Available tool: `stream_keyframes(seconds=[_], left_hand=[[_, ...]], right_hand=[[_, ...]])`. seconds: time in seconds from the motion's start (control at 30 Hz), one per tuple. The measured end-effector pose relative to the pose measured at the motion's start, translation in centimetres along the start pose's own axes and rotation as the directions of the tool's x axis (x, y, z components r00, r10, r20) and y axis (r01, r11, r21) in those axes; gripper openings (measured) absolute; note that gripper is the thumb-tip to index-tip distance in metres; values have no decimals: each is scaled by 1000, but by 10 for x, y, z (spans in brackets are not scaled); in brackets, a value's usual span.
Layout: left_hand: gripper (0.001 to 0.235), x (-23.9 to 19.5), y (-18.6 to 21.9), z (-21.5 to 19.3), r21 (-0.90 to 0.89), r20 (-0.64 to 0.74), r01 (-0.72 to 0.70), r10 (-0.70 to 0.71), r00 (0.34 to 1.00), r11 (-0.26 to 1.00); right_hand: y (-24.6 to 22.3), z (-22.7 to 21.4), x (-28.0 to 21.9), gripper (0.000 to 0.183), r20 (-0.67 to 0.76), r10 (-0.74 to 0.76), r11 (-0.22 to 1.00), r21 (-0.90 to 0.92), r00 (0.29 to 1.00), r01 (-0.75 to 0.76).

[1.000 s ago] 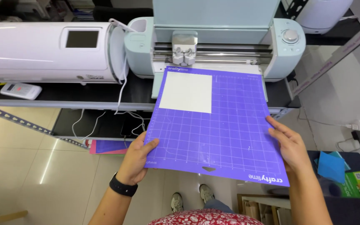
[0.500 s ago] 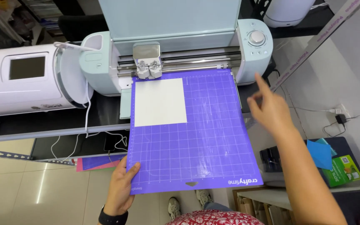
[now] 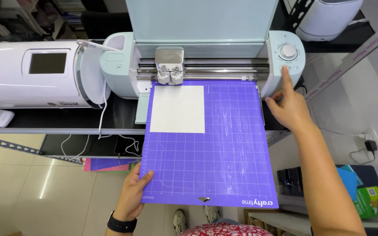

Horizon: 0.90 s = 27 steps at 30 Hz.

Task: Operating a digital cutting machine to cut shapes from paper and peeling them from the mat

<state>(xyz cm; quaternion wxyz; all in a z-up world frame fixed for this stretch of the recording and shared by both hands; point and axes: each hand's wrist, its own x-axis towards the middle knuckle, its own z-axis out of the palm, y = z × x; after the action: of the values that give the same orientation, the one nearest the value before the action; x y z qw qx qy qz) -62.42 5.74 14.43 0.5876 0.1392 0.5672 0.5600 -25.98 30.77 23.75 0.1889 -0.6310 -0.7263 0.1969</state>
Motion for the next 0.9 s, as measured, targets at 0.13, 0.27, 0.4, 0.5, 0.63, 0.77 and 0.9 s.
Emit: stream_keyframes(seconds=[0.13,0.27,0.4,0.5,0.63,0.77,0.9], left_hand=[[47,18,-8,-18,94,84,-107,99,992,990],[62,57,11,-43,352,250,-226,141,958,908],[30,122,37,-56,766,-40,-432,706,707,477],[20,188,56,-64,866,215,-500,897,387,8],[31,222,69,-60,986,63,-166,846,529,31],[20,236,78,-53,936,348,-137,785,513,-325],[27,246,91,-50,878,319,-475,814,486,-60]], right_hand=[[62,27,-2,97,-294,-17,999,40,956,30],[95,46,-6,76,-452,41,999,3,891,-44],[79,48,-6,70,-146,358,931,-26,922,-365],[71,39,7,71,20,478,854,-245,878,-459],[75,43,29,45,46,464,842,-335,885,-424],[83,52,41,47,-17,459,829,-352,888,-435],[86,52,39,51,-21,446,839,-339,895,-426]])
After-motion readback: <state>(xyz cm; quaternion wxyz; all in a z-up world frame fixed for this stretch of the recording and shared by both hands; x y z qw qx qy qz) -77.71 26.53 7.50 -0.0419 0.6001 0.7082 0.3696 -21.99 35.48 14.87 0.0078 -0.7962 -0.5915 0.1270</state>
